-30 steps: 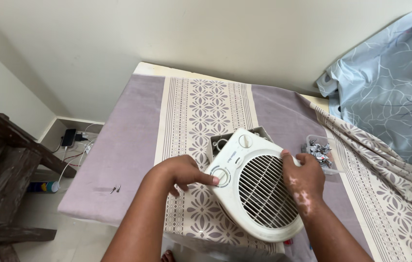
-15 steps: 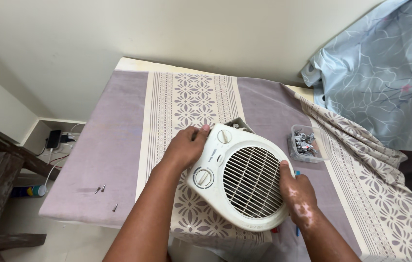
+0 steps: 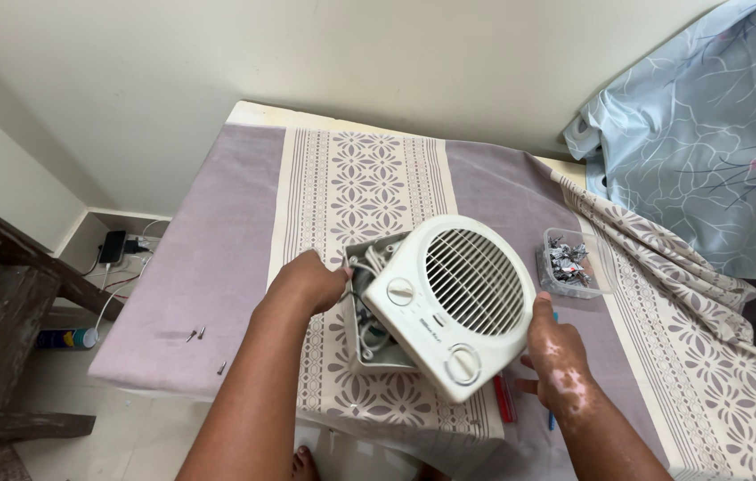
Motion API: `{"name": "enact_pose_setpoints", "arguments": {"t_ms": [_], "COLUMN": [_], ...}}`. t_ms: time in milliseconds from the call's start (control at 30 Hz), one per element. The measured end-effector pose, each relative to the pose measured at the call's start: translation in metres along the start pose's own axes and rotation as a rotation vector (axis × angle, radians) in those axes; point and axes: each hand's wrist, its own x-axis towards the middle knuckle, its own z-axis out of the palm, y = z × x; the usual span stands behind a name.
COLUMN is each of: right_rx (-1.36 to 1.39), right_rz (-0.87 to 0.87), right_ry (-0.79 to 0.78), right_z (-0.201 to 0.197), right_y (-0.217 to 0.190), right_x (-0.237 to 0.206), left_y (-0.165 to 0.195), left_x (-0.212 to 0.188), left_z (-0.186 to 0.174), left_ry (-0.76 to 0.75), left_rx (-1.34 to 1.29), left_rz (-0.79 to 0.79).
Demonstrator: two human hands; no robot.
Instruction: The person services a small electric fan heater on a table. They brush the grille with a toothbrush, remove and reposition the fan blade, reattach the front housing, flip the unit over, and use a screwdriver to tighten screws on the rear cover.
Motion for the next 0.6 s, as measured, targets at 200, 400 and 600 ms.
{"name": "enact_pose_setpoints", "arguments": {"t_ms": [200, 400, 600], "right_rx": [-0.027, -0.04, 0.053], "right_rz": [-0.047, -0.067, -0.073], "right_ry": [-0.123, -0.143, -0.124], "right_z": [0.006, 0.012, 0.018], "right_y": [0.002, 0.008, 0.021], "right_x": [-0.016, -0.02, -0.022], "left_y": [-0.009, -0.013, -0.029], "left_x": [-0.006, -0.029, -0.016], "left_z": [0.006, 0.008, -0.005], "left_ry": [-0.068, -0.14, -0.216], "left_rx": [0.01, -0.079, 0.067], "left_rz": [0.35, 0.286, 0.185]}}
